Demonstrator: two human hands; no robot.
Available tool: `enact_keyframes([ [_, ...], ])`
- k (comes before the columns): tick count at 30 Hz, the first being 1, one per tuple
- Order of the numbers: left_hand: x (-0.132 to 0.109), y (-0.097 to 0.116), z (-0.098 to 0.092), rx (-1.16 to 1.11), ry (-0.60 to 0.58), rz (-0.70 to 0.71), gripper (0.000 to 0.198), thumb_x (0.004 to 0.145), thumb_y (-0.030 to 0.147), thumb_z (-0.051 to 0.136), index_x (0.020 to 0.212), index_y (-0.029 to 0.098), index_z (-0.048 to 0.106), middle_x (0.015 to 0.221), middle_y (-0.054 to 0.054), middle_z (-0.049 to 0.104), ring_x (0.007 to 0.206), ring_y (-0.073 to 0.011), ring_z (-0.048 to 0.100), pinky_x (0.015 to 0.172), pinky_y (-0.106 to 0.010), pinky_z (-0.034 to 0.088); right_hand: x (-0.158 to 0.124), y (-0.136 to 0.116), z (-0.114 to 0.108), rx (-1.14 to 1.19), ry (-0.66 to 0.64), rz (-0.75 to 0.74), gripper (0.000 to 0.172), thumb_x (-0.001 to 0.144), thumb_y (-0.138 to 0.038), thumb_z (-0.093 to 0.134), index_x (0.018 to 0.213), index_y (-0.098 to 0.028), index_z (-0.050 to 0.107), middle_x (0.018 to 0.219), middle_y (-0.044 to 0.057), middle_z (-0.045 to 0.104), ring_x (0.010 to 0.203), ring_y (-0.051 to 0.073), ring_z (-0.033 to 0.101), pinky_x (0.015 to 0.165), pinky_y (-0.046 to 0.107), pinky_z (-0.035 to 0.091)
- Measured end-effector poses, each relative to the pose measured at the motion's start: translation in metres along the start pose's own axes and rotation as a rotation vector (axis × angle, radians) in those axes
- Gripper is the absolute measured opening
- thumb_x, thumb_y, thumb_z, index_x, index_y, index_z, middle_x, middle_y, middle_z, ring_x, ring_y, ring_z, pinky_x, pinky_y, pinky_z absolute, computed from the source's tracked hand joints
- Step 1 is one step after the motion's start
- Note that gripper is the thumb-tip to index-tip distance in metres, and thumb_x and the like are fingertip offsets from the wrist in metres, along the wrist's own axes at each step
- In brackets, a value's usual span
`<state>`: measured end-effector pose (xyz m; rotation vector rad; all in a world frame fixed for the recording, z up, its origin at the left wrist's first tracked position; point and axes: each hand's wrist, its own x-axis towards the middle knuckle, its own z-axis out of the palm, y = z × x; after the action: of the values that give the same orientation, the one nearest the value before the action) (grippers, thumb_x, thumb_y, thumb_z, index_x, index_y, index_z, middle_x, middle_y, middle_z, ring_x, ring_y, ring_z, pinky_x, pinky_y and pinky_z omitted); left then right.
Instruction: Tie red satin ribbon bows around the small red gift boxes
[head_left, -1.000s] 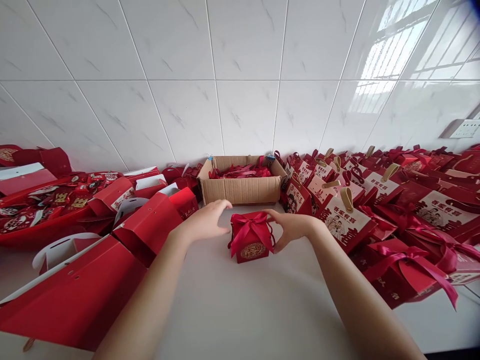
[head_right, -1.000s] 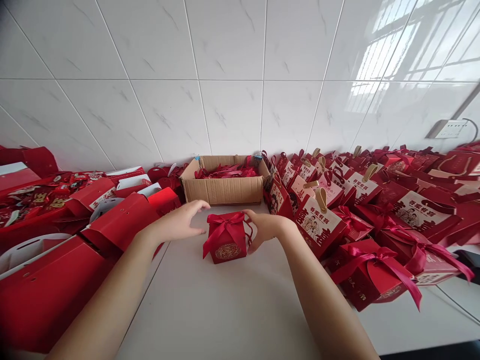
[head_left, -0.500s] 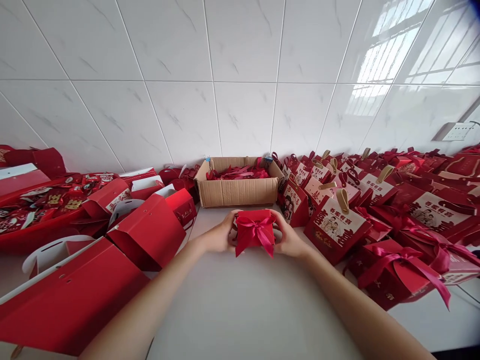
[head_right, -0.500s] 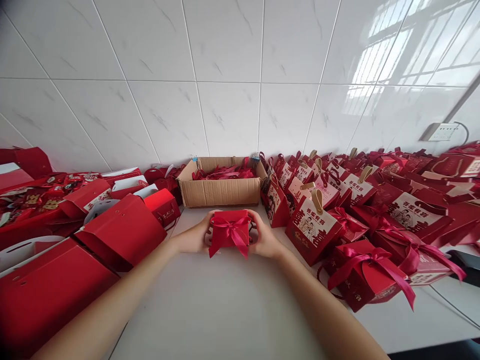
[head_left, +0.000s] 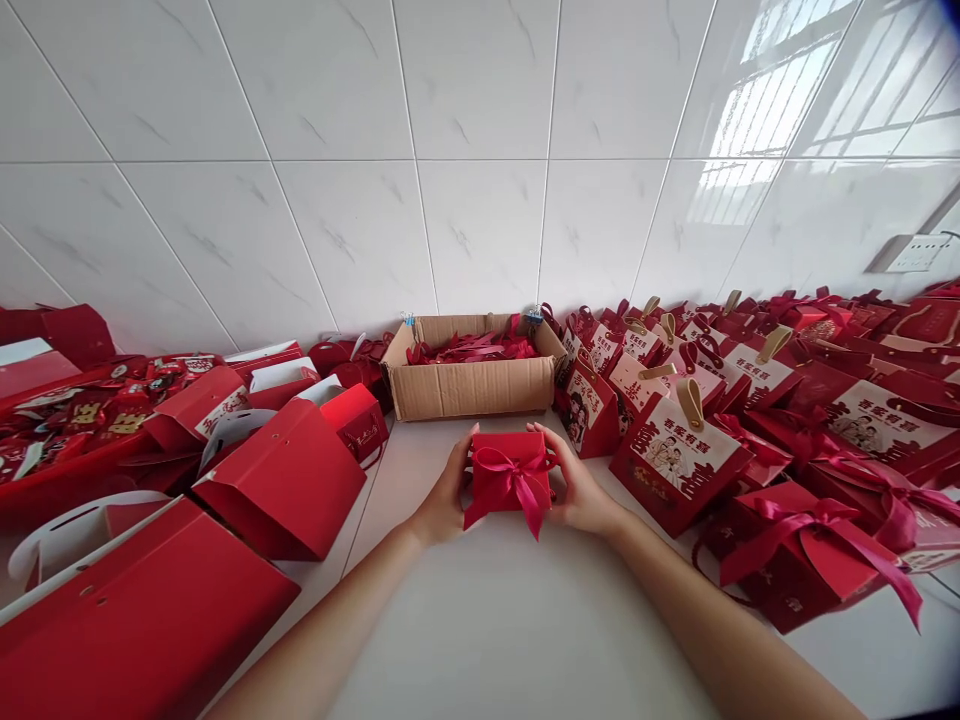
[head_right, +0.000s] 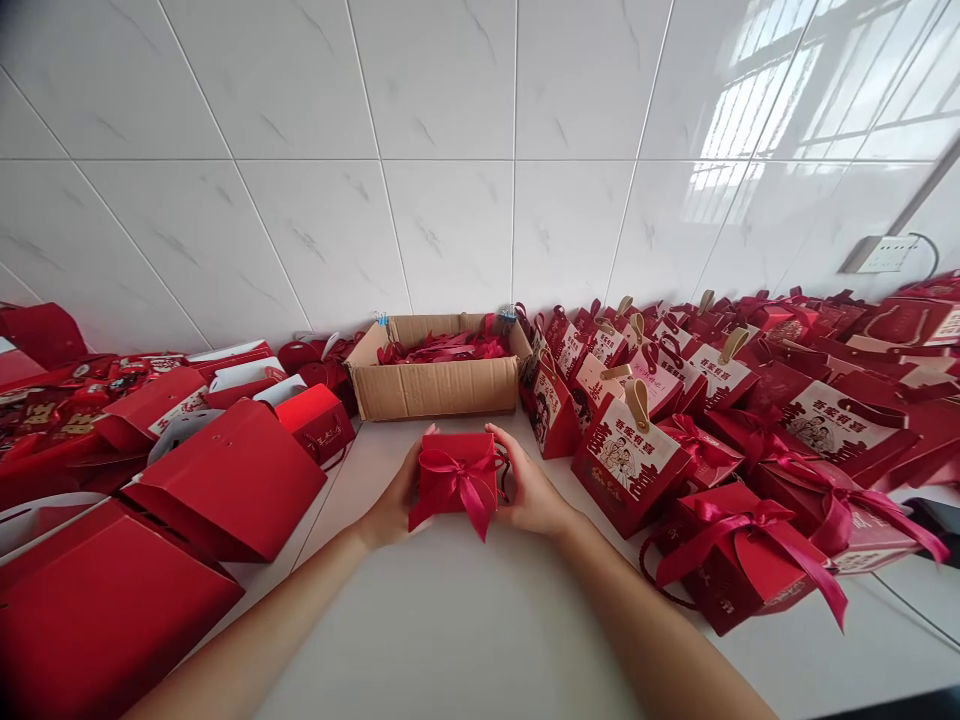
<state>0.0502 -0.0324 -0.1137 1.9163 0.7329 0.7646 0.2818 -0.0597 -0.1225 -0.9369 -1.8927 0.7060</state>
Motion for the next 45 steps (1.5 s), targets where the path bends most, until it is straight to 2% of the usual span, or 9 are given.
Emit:
enact_keyframes([
  [12, -0.004, 0.005, 0.005, 0.041, 0.032, -0.043, 0.102, 0.069, 0.031, 0.067, 0.142, 0.026, -0.005, 0.139, -0.015, 0.033, 0.109, -0.0214, 0.053, 0.082, -0.029, 0.049, -0.006, -0.001, 0.0, -0.078, 0.007, -0.025, 0.102, 0.063, -0.022, 0.074, 0.144, -0.031, 0.012, 0.147, 0.01, 0.029, 0.134, 0.028, 0.03, 0.109, 0.041, 0.028],
  [15, -0.005, 0.002, 0.005, 0.064, 0.03, -0.054, 0.101, 0.07, 0.029, 0.066, 0.142, 0.026, -0.004, 0.137, -0.015, 0.036, 0.099, -0.0192, 0.057, 0.074, -0.028, 0.05, -0.007, 0.004, 0.005, -0.006, 0.001, 0.052, 0.108, 0.061, -0.021, 0.075, 0.145, -0.033, 0.008, 0.15, 0.011, 0.021, 0.131, 0.03, 0.036, 0.096, 0.04, 0.044],
  [18, -0.003, -0.004, 0.006, 0.091, 0.083, 0.051, 0.098, 0.069, 0.024, 0.065, 0.144, 0.027, 0.002, 0.14, -0.014, 0.031, 0.105, -0.0215, 0.054, 0.079, -0.031, 0.05, -0.007, 0.006, 0.009, 0.12, 0.016, 0.146, 0.108, 0.061, -0.021, 0.076, 0.144, -0.034, 0.008, 0.145, 0.013, 0.03, 0.117, 0.029, 0.05, 0.08, 0.036, 0.052],
  [23, 0.002, -0.012, 0.009, 0.325, 0.21, 0.133, 0.069, 0.074, 0.021, 0.062, 0.136, 0.025, 0.031, 0.133, -0.011, 0.042, 0.121, -0.0265, 0.043, 0.1, -0.043, 0.04, -0.003, 0.014, 0.014, 0.274, 0.087, 0.104, 0.099, 0.065, -0.02, 0.074, 0.142, -0.03, 0.014, 0.139, 0.012, 0.038, 0.122, 0.026, 0.047, 0.097, 0.042, 0.043],
  [30, 0.004, -0.02, 0.006, 0.573, 0.433, 0.029, 0.03, 0.079, 0.035, 0.058, 0.103, 0.017, 0.05, 0.103, -0.011, 0.055, 0.103, -0.0275, 0.051, 0.087, -0.045, 0.044, -0.001, 0.026, 0.016, 0.114, 0.236, 0.182, 0.095, 0.071, -0.024, 0.07, 0.144, -0.024, 0.01, 0.14, 0.016, 0.036, 0.121, 0.026, 0.046, 0.101, 0.047, 0.038],
  [33, 0.003, -0.021, 0.004, 0.574, 0.371, 0.02, 0.024, 0.082, 0.031, 0.053, 0.101, 0.017, 0.052, 0.1, -0.01, 0.058, 0.1, -0.0252, 0.054, 0.086, -0.042, 0.045, -0.001, 0.023, 0.015, 0.026, 0.279, 0.227, 0.088, 0.072, -0.027, 0.068, 0.142, -0.022, 0.016, 0.132, 0.016, 0.044, 0.112, 0.026, 0.053, 0.094, 0.047, 0.044],
  [36, 0.002, -0.019, 0.003, 0.58, 0.219, 0.039, 0.037, 0.08, 0.024, 0.055, 0.116, 0.02, 0.052, 0.113, -0.01, 0.059, 0.108, -0.0234, 0.053, 0.093, -0.038, 0.043, 0.0, 0.02, 0.013, -0.093, 0.335, 0.195, 0.082, 0.071, -0.028, 0.068, 0.139, -0.022, 0.023, 0.131, 0.015, 0.045, 0.116, 0.028, 0.05, 0.096, 0.048, 0.042],
  [41, 0.002, -0.015, 0.005, 0.675, -0.036, 0.007, 0.059, 0.078, 0.035, 0.058, 0.134, 0.023, 0.042, 0.141, -0.011, 0.043, 0.134, -0.0335, 0.029, 0.107, -0.054, 0.024, -0.001, 0.018, 0.009, -0.375, 0.519, 0.156, 0.08, 0.074, -0.026, 0.063, 0.141, -0.018, 0.021, 0.133, 0.017, 0.04, 0.126, 0.03, 0.039, 0.103, 0.05, 0.035],
  [45, 0.004, -0.013, 0.006, 0.785, -0.162, -0.025, 0.06, 0.087, 0.043, 0.044, 0.141, 0.026, 0.029, 0.148, -0.007, 0.031, 0.139, -0.0313, 0.02, 0.109, -0.059, 0.013, -0.001, 0.007, 0.007, -0.531, 0.632, 0.066, 0.084, 0.075, -0.023, 0.062, 0.144, -0.019, 0.014, 0.138, 0.018, 0.029, 0.13, 0.032, 0.031, 0.104, 0.053, 0.033],
])
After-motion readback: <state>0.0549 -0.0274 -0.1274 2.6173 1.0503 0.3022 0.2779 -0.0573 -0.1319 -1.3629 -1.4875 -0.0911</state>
